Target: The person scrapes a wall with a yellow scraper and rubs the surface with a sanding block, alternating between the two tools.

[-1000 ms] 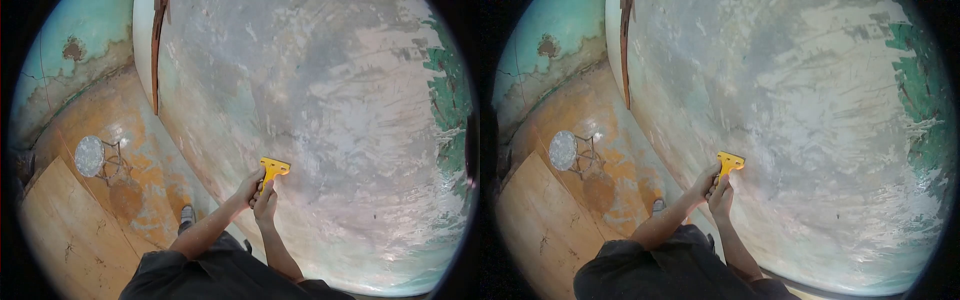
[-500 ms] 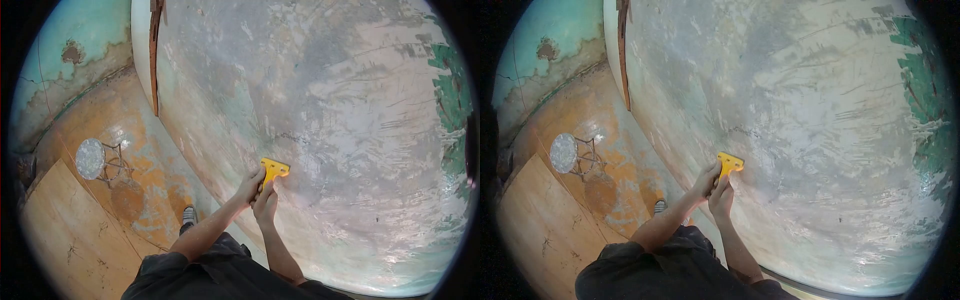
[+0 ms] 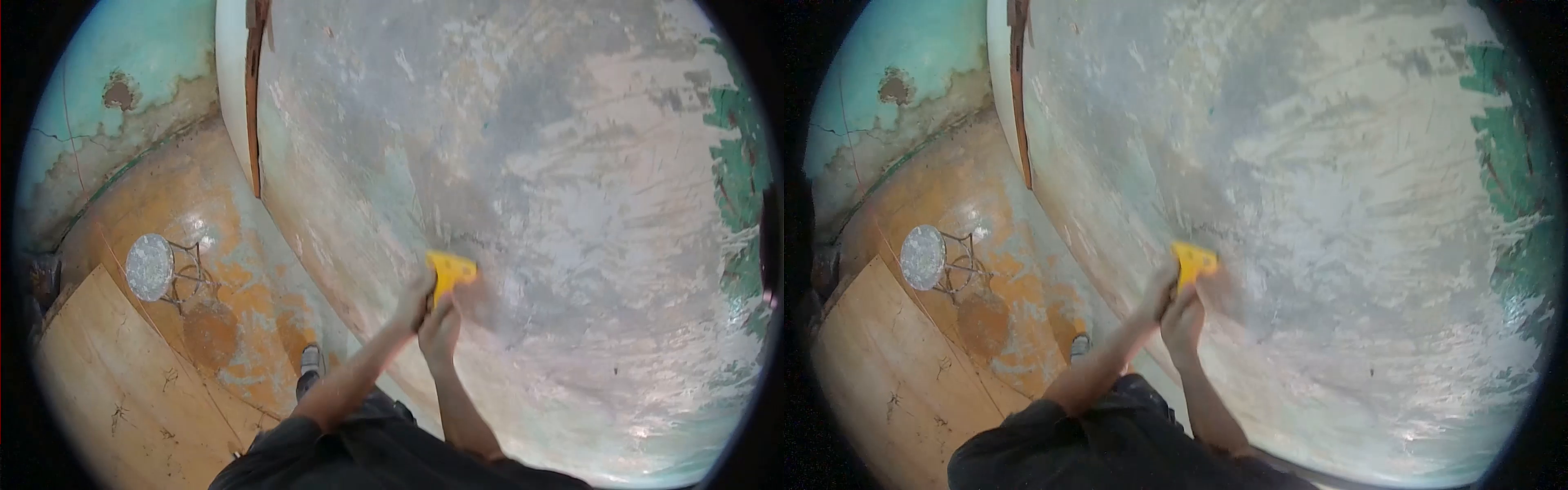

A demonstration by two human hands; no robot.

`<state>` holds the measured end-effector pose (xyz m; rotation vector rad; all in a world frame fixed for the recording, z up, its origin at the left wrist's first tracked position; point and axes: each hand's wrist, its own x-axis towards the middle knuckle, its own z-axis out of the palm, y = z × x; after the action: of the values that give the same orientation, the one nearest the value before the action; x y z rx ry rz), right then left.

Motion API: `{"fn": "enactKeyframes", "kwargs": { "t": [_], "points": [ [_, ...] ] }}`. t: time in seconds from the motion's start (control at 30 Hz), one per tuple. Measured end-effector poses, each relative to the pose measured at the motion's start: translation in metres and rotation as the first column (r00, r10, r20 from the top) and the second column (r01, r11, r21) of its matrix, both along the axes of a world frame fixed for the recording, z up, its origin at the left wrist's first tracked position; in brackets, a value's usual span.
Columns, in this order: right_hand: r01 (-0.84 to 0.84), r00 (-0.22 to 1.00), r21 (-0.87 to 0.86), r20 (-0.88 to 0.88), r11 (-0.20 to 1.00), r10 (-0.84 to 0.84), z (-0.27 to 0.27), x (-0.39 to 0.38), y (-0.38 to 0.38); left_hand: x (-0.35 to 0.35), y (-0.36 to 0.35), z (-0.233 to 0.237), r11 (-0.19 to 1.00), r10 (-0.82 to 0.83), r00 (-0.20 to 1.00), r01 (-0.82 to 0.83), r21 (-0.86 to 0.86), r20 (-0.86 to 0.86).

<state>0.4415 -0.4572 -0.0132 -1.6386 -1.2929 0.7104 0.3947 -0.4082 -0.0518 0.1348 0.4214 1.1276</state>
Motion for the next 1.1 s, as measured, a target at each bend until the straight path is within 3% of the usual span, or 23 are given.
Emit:
{"fn": "enactKeyframes", "kwargs": {
  "t": [0.07, 0.13, 0.17, 0.2, 0.27, 0.33, 0.4, 0.47, 0.53, 0.6, 0.63, 0.67, 0.73, 0.77, 0.83, 0.87, 0.9, 0.93, 0.97, 1.0, 1.07, 1.1],
  "points": [
    [-0.037, 0.995, 0.096, 0.094, 0.995, 0.028, 0.012, -0.011, 0.010, -0.031, 0.001, 0.029, 0.998, -0.042, 0.999, 0.043, 0.055, -0.027],
    [-0.040, 0.980, -0.127, -0.201, 0.991, 0.014, 0.013, -0.010, -0.021, -0.036, -0.012, 0.034, 0.991, -0.077, 0.995, 0.083, 0.105, -0.062],
    [-0.027, 0.945, -0.148, -0.325, 0.989, -0.023, 0.014, -0.010, -0.038, -0.025, -0.029, 0.027, 0.992, -0.103, 0.984, 0.112, 0.051, -0.145],
    [-0.044, 0.946, -0.133, -0.325, 0.990, -0.001, 0.010, -0.008, -0.025, -0.016, -0.030, 0.018, 0.992, -0.123, 0.966, 0.127, 0.003, -0.226],
    [0.048, 0.965, -0.071, -0.255, 0.996, -0.064, -0.007, -0.003, -0.014, -0.024, -0.011, 0.013, 0.974, -0.227, 0.964, 0.227, -0.021, -0.140],
    [0.010, 0.995, -0.234, -0.098, 0.972, -0.034, 0.012, -0.012, 0.008, -0.027, 0.013, 0.014, 0.997, -0.021, 1.000, 0.022, 0.067, -0.007],
    [-0.015, 0.989, -0.246, -0.148, 0.969, -0.023, 0.020, -0.019, -0.009, -0.020, -0.008, 0.013, 0.999, -0.045, 0.993, 0.047, 0.017, -0.108],
    [0.014, 0.781, -0.123, -0.618, 0.992, -0.087, 0.020, -0.022, -0.032, -0.015, -0.020, 0.019, 0.998, -0.064, 0.949, 0.060, -0.024, -0.308],
    [0.061, 0.952, -0.138, -0.291, 0.988, -0.100, 0.021, -0.017, -0.022, -0.014, -0.015, 0.020, 0.994, -0.100, 0.966, 0.107, 0.017, -0.239],
    [0.024, 0.964, -0.136, -0.258, 0.990, -0.058, 0.007, -0.011, 0.000, -0.016, 0.005, 0.013, 0.998, -0.054, 0.997, 0.052, -0.043, -0.056],
    [-0.055, 0.969, -0.228, -0.248, 0.972, -0.003, 0.018, -0.011, 0.006, -0.039, 0.012, 0.026, 0.994, -0.098, 0.993, 0.095, 0.047, 0.067],
    [-0.045, 0.969, -0.240, -0.248, 0.970, -0.016, 0.014, -0.011, -0.004, -0.035, 0.003, 0.024, 0.994, -0.108, 0.992, 0.105, 0.035, 0.069],
    [-0.038, 0.969, -0.115, -0.245, 0.993, 0.009, 0.004, -0.014, -0.024, -0.028, -0.012, 0.020, 0.997, -0.039, 0.979, 0.051, 0.057, -0.198],
    [-0.004, 0.897, -0.195, -0.433, 0.981, -0.082, 0.020, -0.023, -0.039, -0.031, -0.027, 0.022, 0.993, -0.104, 0.966, 0.113, 0.026, -0.239],
    [-0.004, 0.980, -0.059, -0.198, 0.998, -0.008, 0.014, -0.019, -0.030, -0.025, -0.021, 0.023, 0.995, -0.096, 0.975, 0.098, -0.001, -0.200],
    [-0.058, 0.983, 0.065, -0.168, 0.996, 0.069, 0.006, -0.019, -0.014, -0.022, -0.009, 0.018, 0.995, -0.097, 0.979, 0.094, -0.023, -0.179],
    [-0.039, 0.999, 0.056, 0.012, 0.998, 0.039, -0.002, -0.016, 0.003, -0.025, -0.001, 0.006, 0.994, -0.111, 0.977, 0.106, -0.037, -0.181],
    [-0.021, 0.980, 0.051, 0.200, 0.998, 0.011, 0.002, -0.017, 0.020, -0.040, 0.016, 0.016, 0.994, -0.097, 0.994, 0.099, 0.036, -0.059],
    [-0.063, 0.995, -0.137, 0.070, 0.989, 0.073, 0.013, -0.020, 0.022, -0.049, 0.030, 0.025, 0.990, -0.078, 0.995, 0.070, 0.122, 0.064],
    [-0.060, 0.995, -0.136, 0.069, 0.989, 0.070, 0.013, -0.021, 0.013, -0.051, 0.023, 0.032, 0.990, -0.081, 0.995, 0.073, 0.122, 0.063],
    [-0.065, 0.939, -0.125, -0.343, 0.990, 0.018, 0.009, -0.023, -0.018, -0.049, -0.002, 0.038, 0.996, -0.084, 0.987, 0.086, 0.010, -0.137],
    [-0.035, 0.929, -0.132, -0.369, 0.991, -0.016, 0.009, -0.025, -0.015, -0.038, -0.012, 0.025, 0.996, -0.085, 0.975, 0.088, 0.004, -0.203]
  ]
}}
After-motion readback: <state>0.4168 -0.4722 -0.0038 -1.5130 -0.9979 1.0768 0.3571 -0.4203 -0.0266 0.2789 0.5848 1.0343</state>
